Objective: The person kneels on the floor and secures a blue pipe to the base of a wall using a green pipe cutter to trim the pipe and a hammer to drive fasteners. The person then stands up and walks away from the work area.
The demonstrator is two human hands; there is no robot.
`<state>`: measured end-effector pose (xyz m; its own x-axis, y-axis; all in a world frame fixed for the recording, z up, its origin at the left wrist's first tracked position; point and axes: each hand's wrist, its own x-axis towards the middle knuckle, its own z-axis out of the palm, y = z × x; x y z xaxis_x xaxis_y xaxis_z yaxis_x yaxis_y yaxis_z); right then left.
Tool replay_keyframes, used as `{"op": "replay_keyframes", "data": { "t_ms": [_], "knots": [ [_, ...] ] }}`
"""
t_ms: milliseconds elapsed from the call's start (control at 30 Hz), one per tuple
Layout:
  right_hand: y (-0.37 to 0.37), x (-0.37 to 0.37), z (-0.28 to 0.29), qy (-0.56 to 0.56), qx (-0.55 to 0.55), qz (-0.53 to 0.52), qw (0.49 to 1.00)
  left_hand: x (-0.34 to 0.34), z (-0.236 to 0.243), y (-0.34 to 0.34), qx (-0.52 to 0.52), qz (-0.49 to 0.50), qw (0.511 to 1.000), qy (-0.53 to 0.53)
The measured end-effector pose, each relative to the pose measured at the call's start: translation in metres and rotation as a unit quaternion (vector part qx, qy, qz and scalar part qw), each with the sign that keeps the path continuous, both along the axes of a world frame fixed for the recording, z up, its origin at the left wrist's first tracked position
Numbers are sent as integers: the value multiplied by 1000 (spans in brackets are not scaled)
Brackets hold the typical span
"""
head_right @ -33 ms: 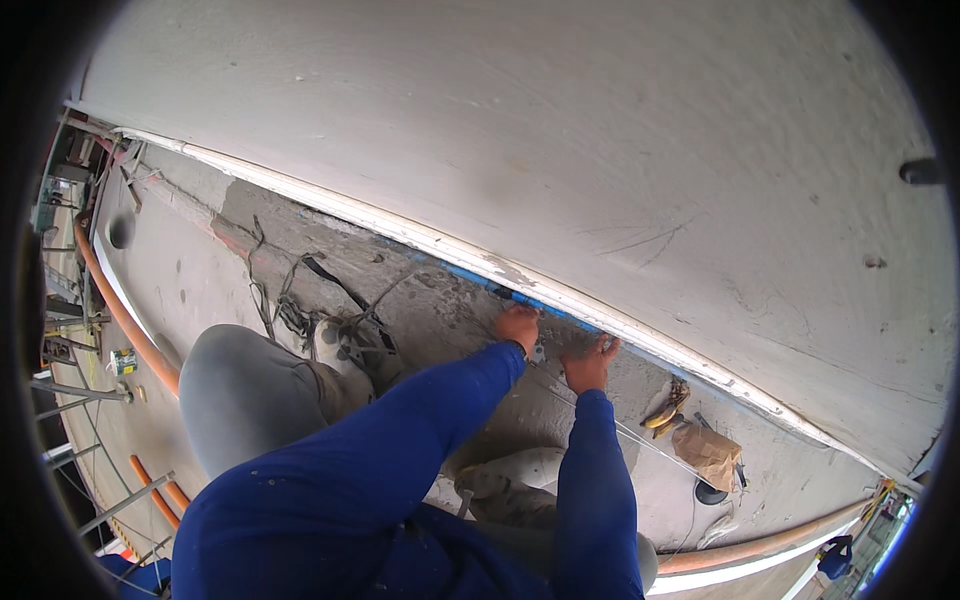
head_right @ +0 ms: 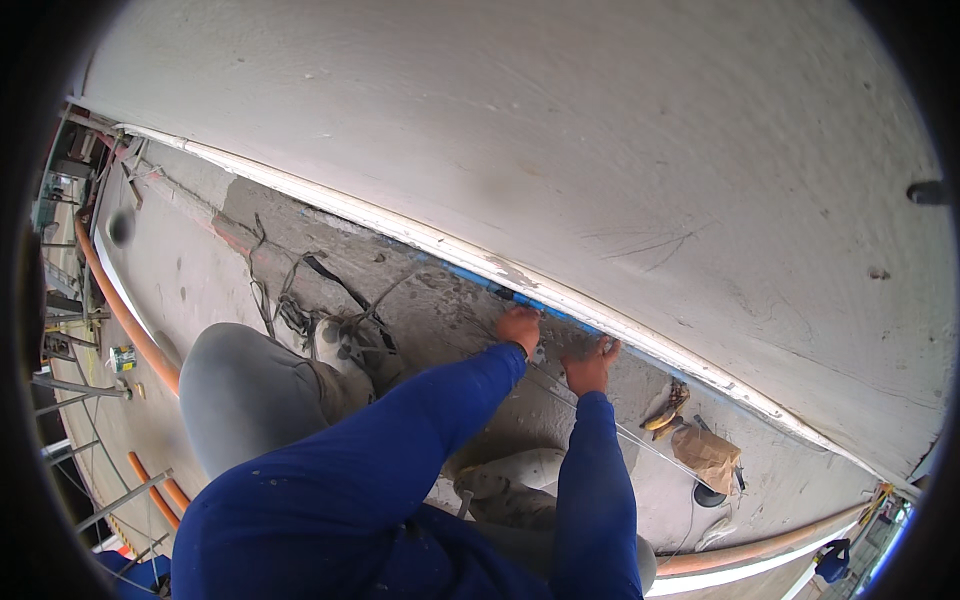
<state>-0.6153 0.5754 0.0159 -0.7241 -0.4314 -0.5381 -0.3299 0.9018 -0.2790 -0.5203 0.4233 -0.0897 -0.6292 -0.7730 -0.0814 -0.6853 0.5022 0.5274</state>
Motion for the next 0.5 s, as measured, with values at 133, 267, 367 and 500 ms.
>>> {"op": "replay_keyframes", "data": {
  "t_ms": [133,267,367,500],
  "knots": [
    [16,-7,19,-6,-37,-66,997,-16,28,9,180,64,981,-18],
    [13,-6,21,-5,-36,-58,998,0,30,-3,331,189,920,89],
    [27,-11,-1,16,-5,-23,1000,9,26,-16,392,200,891,115],
    [40,-22,-33,75,-6,27,997,5,9,-34,474,236,820,219]
  ]
}}
